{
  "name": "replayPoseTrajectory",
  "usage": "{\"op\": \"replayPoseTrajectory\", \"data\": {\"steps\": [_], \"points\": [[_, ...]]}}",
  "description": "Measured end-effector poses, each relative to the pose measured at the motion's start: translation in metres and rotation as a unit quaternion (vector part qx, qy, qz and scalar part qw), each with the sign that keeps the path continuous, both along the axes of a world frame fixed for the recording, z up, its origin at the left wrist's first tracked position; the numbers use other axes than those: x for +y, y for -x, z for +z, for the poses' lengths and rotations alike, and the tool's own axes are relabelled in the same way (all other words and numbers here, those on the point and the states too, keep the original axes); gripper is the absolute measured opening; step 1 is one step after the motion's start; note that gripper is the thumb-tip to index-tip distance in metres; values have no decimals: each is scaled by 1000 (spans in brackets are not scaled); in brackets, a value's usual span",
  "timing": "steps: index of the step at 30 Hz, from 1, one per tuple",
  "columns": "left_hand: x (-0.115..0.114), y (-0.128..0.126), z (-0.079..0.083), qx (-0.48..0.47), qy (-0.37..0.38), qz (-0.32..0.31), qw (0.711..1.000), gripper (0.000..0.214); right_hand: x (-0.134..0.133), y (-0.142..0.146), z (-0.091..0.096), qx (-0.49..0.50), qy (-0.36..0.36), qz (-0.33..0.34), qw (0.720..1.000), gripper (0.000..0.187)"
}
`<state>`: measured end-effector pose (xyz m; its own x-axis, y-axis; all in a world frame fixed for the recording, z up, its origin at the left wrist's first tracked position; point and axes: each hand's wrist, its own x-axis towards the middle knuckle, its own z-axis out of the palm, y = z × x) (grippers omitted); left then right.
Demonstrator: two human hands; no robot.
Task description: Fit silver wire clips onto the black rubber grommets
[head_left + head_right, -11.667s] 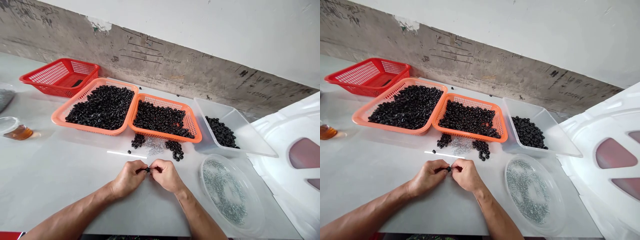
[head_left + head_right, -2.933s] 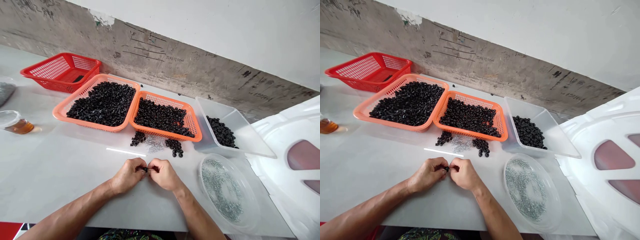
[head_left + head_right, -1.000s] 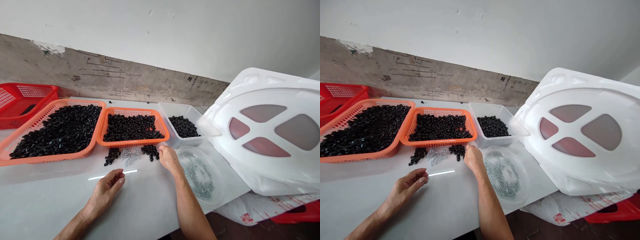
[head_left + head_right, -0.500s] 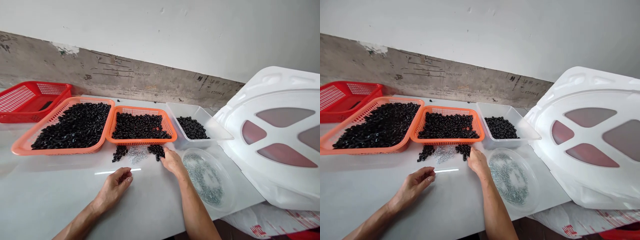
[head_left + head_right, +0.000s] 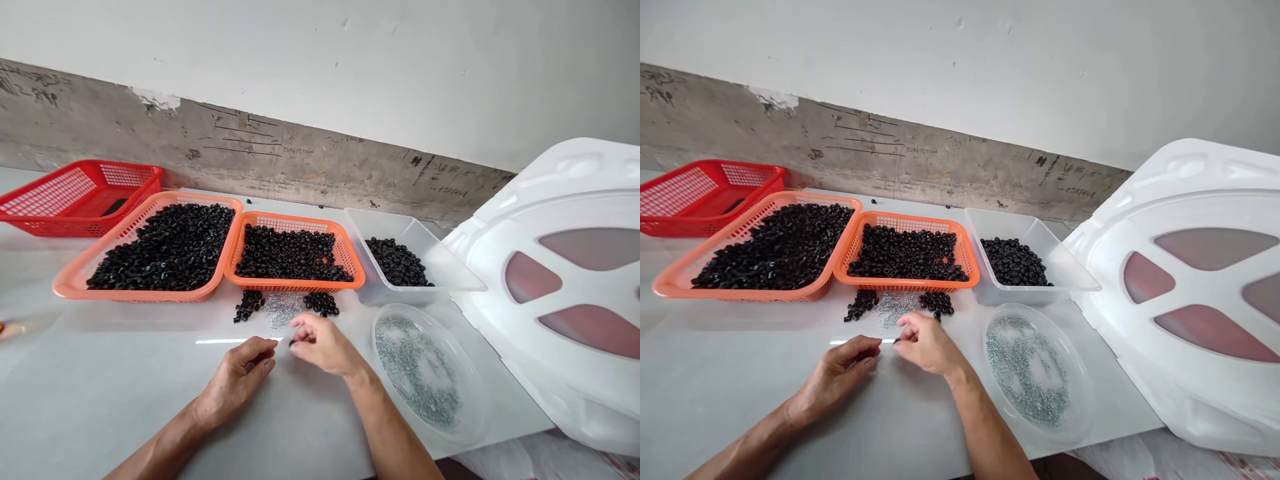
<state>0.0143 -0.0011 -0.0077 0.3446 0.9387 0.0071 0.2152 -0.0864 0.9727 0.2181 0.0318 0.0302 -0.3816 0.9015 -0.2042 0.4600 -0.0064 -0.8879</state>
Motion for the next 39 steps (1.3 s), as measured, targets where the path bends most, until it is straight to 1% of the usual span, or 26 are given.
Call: {"op": "replayPoseTrajectory", "data": {"steps": [1,3,6,9,10,11,12,13,14,15,16,17,18,21,23,27,30,36,39], "points": [[0,0,0,-11,-4,-13,1000,24,-4,7,-3,37,26,26,999,30],[0,0,3,-31,-7,-44,999,23,-9,19,-10,84,69,54,993,29],[0,1,11,-45,-4,-70,997,19,-11,26,-18,145,126,53,980,26],[0,2,18,-50,22,-73,996,15,-9,26,-19,188,169,55,966,25],[0,3,18,-50,31,-66,996,14,-8,24,-19,179,162,53,969,24],[1,4,17,-49,39,-55,997,12,-6,23,-18,154,134,41,978,23],[1,4,15,-48,47,-42,997,11,-3,20,-18,113,85,19,990,19],[2,5,13,-48,61,-30,997,10,0,18,-18,58,18,-14,998,15],[2,5,10,-51,79,-19,995,11,3,14,-20,-7,-57,-51,997,10],[2,6,8,-55,101,-10,993,12,6,11,-22,-70,-127,-84,986,8],[3,6,7,-60,122,-3,991,13,9,8,-24,-124,-182,-105,970,8],[3,6,6,-65,141,5,988,13,12,5,-28,-165,-217,-112,956,9],[3,5,6,-69,154,12,986,13,14,3,-32,-193,-236,-107,946,11],[4,4,6,-76,162,22,984,12,18,2,-41,-231,-253,-77,936,12],[4,4,6,-77,160,22,984,12,19,4,-45,-254,-255,-71,930,12],[4,4,4,-75,163,22,983,13,20,9,-46,-307,-236,-74,919,11],[4,4,3,-77,156,26,984,13,20,10,-45,-335,-237,-69,909,11],[6,3,1,-100,161,30,981,13,18,12,-47,-362,-260,-18,895,12],[7,3,-1,-128,170,37,976,13,15,15,-45,-329,-283,-17,901,12]]}}
